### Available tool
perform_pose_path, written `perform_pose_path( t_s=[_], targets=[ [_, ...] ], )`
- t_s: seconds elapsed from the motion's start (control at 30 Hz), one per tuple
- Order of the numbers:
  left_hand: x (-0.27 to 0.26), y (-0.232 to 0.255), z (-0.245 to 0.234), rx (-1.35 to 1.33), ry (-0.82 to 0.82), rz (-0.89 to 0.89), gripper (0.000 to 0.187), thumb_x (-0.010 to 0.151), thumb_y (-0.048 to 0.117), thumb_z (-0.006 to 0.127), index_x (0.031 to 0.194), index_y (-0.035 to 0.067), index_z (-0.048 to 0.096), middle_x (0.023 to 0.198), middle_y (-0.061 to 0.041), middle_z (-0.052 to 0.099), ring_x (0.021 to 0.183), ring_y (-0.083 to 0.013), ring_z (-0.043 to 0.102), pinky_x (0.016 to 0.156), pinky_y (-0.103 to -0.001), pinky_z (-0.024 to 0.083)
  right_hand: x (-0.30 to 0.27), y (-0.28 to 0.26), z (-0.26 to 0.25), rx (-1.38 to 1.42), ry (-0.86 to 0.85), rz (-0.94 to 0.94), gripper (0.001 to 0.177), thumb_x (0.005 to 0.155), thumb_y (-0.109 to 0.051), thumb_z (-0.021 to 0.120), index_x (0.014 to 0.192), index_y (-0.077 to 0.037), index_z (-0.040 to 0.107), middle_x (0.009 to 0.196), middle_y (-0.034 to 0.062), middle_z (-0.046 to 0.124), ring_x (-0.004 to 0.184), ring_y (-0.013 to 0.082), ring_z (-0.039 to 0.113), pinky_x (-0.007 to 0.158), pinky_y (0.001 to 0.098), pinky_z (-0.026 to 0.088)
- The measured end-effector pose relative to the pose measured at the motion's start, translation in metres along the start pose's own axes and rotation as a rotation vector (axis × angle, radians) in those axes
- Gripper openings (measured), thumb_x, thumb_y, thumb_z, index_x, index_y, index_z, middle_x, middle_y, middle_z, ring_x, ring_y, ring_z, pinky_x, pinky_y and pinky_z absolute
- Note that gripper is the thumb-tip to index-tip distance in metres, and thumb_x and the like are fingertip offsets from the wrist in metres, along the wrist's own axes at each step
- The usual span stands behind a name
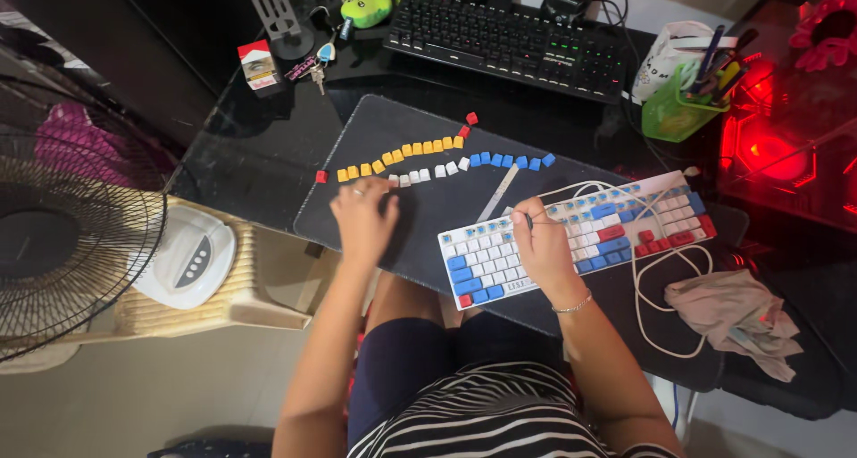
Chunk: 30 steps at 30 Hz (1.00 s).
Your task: The person assembles a mechanical keyboard by placing colored keycaps onto the keyboard base. They pick up keycaps from a mat and press them into place one by one, working across the keyboard surface.
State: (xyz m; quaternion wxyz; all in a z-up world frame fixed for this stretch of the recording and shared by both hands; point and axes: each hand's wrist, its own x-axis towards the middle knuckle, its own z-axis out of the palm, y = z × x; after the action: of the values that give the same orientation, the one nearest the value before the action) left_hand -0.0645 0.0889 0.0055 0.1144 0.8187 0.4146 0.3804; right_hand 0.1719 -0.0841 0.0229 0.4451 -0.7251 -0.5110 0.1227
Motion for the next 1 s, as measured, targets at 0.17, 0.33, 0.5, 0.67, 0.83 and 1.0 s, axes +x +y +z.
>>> perform_pose_path(
  t_s=[0.17, 0.33, 0.5, 0.67, 0.83, 1.0],
  targets=[
    [0.007, -0.039, 0.015, 0.118, -0.010, 0.143, 0.028, 0.079, 0.015, 0.077, 0.107, 0.012, 0.077, 0.110, -0.002, 0.074, 0.105, -0.0279, 0.060, 0.088, -0.043, 0.040, -0.001, -0.002, 0.004, 0.038, 0.006, -0.035, 0.015, 0.104, -0.019, 0.055, 0.099, -0.005, 0.059, 0.061, 0.0091, 0.061, 0.054, 0.0182, 0.063, 0.054, 0.0324, 0.047],
    [0.005, -0.034, 0.016, 0.099, 0.000, 0.137, 0.017, 0.087, 0.015, 0.078, 0.103, 0.014, 0.077, 0.104, 0.001, 0.076, 0.103, -0.0242, 0.062, 0.090, -0.042, 0.042, -0.006, 0.008, 0.001, 0.018, 0.003, 0.058, 0.016, 0.103, -0.019, 0.056, 0.101, -0.004, 0.059, 0.060, 0.0115, 0.059, 0.051, 0.0216, 0.060, 0.055, 0.0350, 0.045],
    [-0.005, 0.027, 0.000, -0.161, -0.027, 0.088, 0.021, 0.080, 0.018, 0.082, 0.101, 0.016, 0.078, 0.096, -0.001, 0.076, 0.095, -0.0245, 0.062, 0.087, -0.042, 0.043, -0.006, 0.019, -0.005, 0.044, 0.074, -0.006, 0.015, 0.104, -0.019, 0.056, 0.101, -0.005, 0.060, 0.064, 0.0092, 0.061, 0.058, 0.0161, 0.063, 0.058, 0.0325, 0.048],
    [-0.020, 0.098, 0.028, -0.387, -0.203, 0.222, 0.018, 0.079, 0.018, 0.084, 0.096, 0.017, 0.077, 0.086, -0.002, 0.074, 0.093, -0.0263, 0.063, 0.087, -0.041, 0.045, -0.011, 0.018, -0.009, 0.118, 0.118, -0.042, 0.014, 0.105, -0.017, 0.056, 0.102, -0.004, 0.059, 0.065, 0.0057, 0.059, 0.059, 0.0119, 0.056, 0.059, 0.0303, 0.046],
    [-0.023, 0.119, 0.059, -0.420, -0.208, 0.302, 0.018, 0.077, 0.018, 0.085, 0.092, 0.014, 0.075, 0.083, -0.001, 0.073, 0.092, -0.0235, 0.064, 0.088, -0.040, 0.046, -0.013, 0.020, -0.016, 0.134, 0.128, -0.028, 0.012, 0.104, -0.016, 0.056, 0.102, -0.005, 0.059, 0.064, 0.0038, 0.057, 0.058, 0.0095, 0.055, 0.057, 0.0284, 0.046],
    [-0.028, 0.118, 0.070, -0.357, -0.203, 0.355, 0.013, 0.076, 0.017, 0.085, 0.087, 0.012, 0.078, 0.083, -0.001, 0.074, 0.088, -0.0232, 0.062, 0.087, -0.039, 0.045, -0.012, 0.029, -0.020, 0.061, 0.101, 0.002, 0.013, 0.104, -0.018, 0.056, 0.102, -0.006, 0.058, 0.062, 0.0081, 0.059, 0.055, 0.0160, 0.060, 0.056, 0.0322, 0.047]
  ],
)
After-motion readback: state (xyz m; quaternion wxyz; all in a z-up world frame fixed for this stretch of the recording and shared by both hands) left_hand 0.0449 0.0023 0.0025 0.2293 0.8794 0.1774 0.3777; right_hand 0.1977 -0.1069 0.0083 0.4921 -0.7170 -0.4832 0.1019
